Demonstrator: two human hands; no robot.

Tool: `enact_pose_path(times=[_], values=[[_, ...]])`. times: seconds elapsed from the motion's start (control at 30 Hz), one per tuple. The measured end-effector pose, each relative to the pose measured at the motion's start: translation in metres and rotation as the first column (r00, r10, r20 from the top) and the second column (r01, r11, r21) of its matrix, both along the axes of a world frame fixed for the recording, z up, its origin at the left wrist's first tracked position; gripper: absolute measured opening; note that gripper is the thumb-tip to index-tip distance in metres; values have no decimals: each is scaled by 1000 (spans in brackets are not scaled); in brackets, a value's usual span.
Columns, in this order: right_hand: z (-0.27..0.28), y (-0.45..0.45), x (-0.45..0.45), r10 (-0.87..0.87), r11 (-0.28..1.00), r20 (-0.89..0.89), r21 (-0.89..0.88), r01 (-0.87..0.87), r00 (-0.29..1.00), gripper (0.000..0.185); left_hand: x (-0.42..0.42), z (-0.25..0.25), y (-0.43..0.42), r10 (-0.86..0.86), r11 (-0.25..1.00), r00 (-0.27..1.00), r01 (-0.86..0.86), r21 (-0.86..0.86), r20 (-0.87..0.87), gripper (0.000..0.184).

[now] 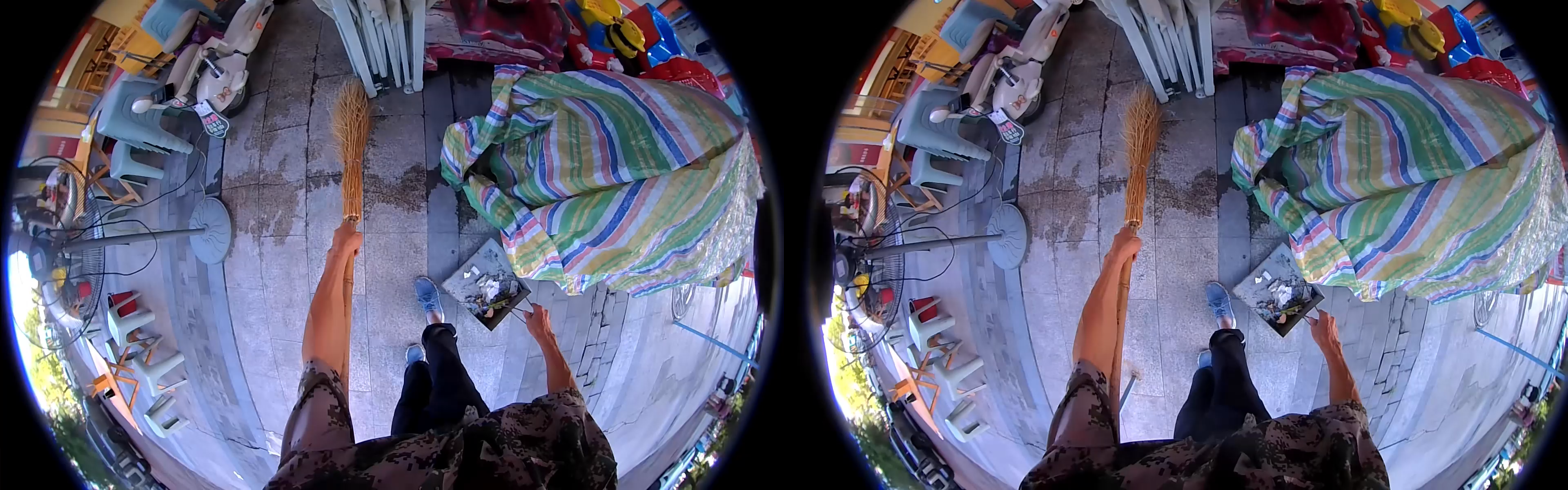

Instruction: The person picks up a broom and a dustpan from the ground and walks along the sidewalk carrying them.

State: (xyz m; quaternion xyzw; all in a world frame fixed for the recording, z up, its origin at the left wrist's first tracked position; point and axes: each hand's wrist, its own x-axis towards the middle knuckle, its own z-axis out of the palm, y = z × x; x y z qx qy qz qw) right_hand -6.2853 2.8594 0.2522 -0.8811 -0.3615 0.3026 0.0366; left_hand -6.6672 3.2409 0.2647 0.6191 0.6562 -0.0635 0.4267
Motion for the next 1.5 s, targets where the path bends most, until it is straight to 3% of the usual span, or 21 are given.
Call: enact_pose_path(times=[0.03,0.1,0.17,0.23,0.43,0.5,0.57,0.67,0.7,0.8,0.87,0.9,0.97,1.0,1.1,1.2,1.33,1.37,1.4,1.47,1.5], values=[[0,2,2,-18,1000,-20,-10,18,1000,35,2,-14,-3,-11,1000,1000,11,-10,-6,13],[-3,2,7,-20,1000,-38,-23,19,999,36,0,-34,-32,-140,985,952,106,-135,-272,14],[-3,-2,9,-21,999,-59,-32,19,998,38,-17,-32,-85,-89,992,950,58,-111,-298,20],[-2,2,6,15,1000,-31,-26,-16,999,34,-40,-22,-141,-180,982,889,191,-17,-422,24],[-23,-16,2,87,996,31,2,-87,996,28,-84,35,-285,-205,977,904,168,-130,-376,19],[-24,-22,2,84,996,55,19,-85,995,28,-84,65,-329,-219,963,924,153,-221,-314,20],[-32,-32,3,99,995,9,-17,-99,995,27,-100,69,-385,-220,931,901,80,-355,-374,29],[-31,-51,-2,133,991,12,12,-133,991,26,-102,110,-447,-280,906,914,151,-395,-294,42],[-31,-54,-4,154,988,-1,31,-154,988,24,-118,98,-479,-353,896,895,240,-375,-271,43],[-45,-73,-12,154,985,61,70,-158,986,21,-130,133,-529,-314,899,901,181,-398,-298,36],[-46,-84,-14,183,983,54,27,-184,982,21,-162,134,-572,-294,879,938,190,-438,-184,24],[-43,-90,-16,195,980,64,11,-196,979,21,-171,148,-592,-224,880,966,144,-453,-127,16],[-30,-87,-20,208,978,56,-6,-208,976,20,-162,192,-607,171,821,975,-221,-527,-141,15],[-26,-88,-18,235,972,48,-13,-235,971,20,-161,201,-624,176,812,974,-227,-538,-145,15],[-52,-98,-18,310,943,-23,-115,-311,950,19,-160,225,-662,409,759,896,-440,-480,-174,14],[-70,-117,-24,363,925,-8,-122,-361,932,21,-143,226,-662,564,668,795,-599,-442,-224,12],[-87,-133,-20,392,919,-27,-37,-393,920,26,-114,180,-636,487,793,851,-525,-310,-194,11],[-76,-124,-21,395,917,-33,69,-392,918,23,-98,165,-621,491,813,855,-519,-263,-169,11],[-68,-123,-26,401,916,-53,26,-400,915,22,-87,147,-610,484,829,859,-511,-229,-164,11],[-59,-120,-36,402,914,-72,-20,-404,913,21,-81,96,-605,301,934,941,-323,-152,-152,12],[-57,-119,-40,386,921,-38,71,-383,922,18,-79,66,-607,298,935,943,-320,-154,-151,12]])
